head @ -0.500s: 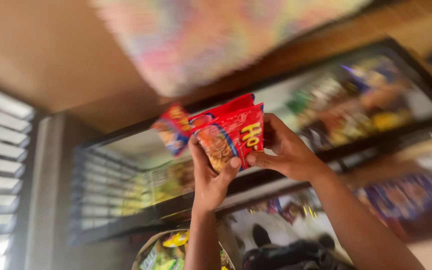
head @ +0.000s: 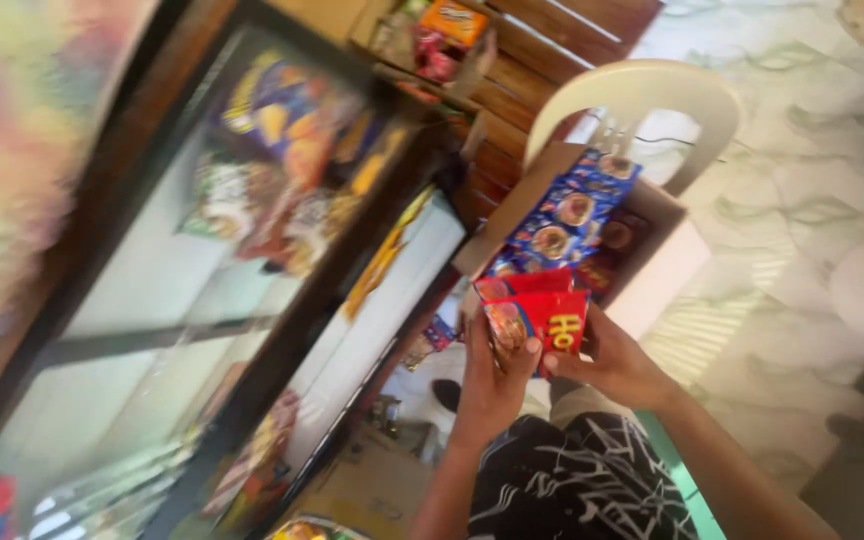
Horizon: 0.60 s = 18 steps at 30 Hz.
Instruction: Organizing and stocking noodle packets and snack bags onto a display shelf and into storage boxes.
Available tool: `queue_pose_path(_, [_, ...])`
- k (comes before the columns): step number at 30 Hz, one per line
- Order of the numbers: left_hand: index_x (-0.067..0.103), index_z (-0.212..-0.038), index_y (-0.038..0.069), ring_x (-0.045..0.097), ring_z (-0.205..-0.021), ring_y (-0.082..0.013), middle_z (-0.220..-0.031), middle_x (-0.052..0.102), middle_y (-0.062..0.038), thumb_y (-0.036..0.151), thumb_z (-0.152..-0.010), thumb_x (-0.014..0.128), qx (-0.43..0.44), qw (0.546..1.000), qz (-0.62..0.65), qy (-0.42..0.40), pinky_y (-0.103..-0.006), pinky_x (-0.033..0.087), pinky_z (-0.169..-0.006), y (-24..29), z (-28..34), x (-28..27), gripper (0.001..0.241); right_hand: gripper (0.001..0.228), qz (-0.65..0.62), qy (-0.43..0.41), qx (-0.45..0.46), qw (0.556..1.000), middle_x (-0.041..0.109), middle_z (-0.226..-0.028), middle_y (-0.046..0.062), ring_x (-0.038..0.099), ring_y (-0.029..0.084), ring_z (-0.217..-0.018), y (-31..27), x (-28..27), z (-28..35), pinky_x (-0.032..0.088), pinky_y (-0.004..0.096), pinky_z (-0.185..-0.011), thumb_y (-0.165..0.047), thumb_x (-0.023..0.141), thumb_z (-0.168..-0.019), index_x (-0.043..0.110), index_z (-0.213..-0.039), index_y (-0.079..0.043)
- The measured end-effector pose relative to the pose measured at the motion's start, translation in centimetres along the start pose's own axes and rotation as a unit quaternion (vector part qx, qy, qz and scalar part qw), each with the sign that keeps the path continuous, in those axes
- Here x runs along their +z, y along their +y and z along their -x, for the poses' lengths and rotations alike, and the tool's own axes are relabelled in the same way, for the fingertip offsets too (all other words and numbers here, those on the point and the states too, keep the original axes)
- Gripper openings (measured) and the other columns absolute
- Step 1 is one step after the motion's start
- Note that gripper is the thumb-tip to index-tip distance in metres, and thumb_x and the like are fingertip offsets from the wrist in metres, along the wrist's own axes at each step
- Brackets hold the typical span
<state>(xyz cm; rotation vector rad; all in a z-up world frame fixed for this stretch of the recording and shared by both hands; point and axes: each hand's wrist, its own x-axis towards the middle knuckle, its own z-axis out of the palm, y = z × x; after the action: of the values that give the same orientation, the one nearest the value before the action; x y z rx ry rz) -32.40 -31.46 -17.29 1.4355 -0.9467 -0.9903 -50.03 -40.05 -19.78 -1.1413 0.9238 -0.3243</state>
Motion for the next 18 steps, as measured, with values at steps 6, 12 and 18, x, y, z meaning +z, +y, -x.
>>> queue_pose_path(6, [0.047,-0.136,-0.001,0.064,-0.101,-0.0254,-0.112,0.063,-0.017,0.041,-0.100,0.063,-0.201,0.974,0.062,-0.079,-0.0387,0.052,-0.091,-15.4,-3.4,12.9,0.058,0.079,0.096,0.058,0.150,0.982,0.068,-0.129,0.013,0.065,0.019,-0.119,12.4,-12.6,-3.0,0.055,0.037,-0.095,-0.032,0.081,-0.081,0.042,-0.145,-0.006])
queue_pose_path(12, [0.060,-0.131,-0.003,0.066,-0.115,-0.0366,-0.119,0.070,-0.025,0.042,-0.099,0.065,-0.169,0.981,-0.081,-0.060,-0.0423,0.052,-0.095,-26.7,-6.0,20.2,0.056,0.065,0.029,0.144,0.245,0.958,0.072,-0.121,0.017,0.072,0.022,-0.104,19.8,-18.6,-7.1,0.059,0.037,-0.086,-0.034,0.074,-0.089,0.052,-0.137,0.002])
queue_pose_path(18, [0.058,-0.135,-0.002,0.066,-0.115,-0.0351,-0.124,0.067,-0.023,0.046,-0.090,0.077,-0.275,0.953,-0.127,0.011,-0.0421,0.051,-0.097,-30.0,-9.5,22.5,0.068,0.066,-0.139,0.235,0.213,0.938,0.068,-0.116,0.021,0.070,0.025,-0.102,24.6,-20.8,-10.6,0.059,0.038,-0.085,-0.028,0.075,-0.090,0.046,-0.137,0.007])
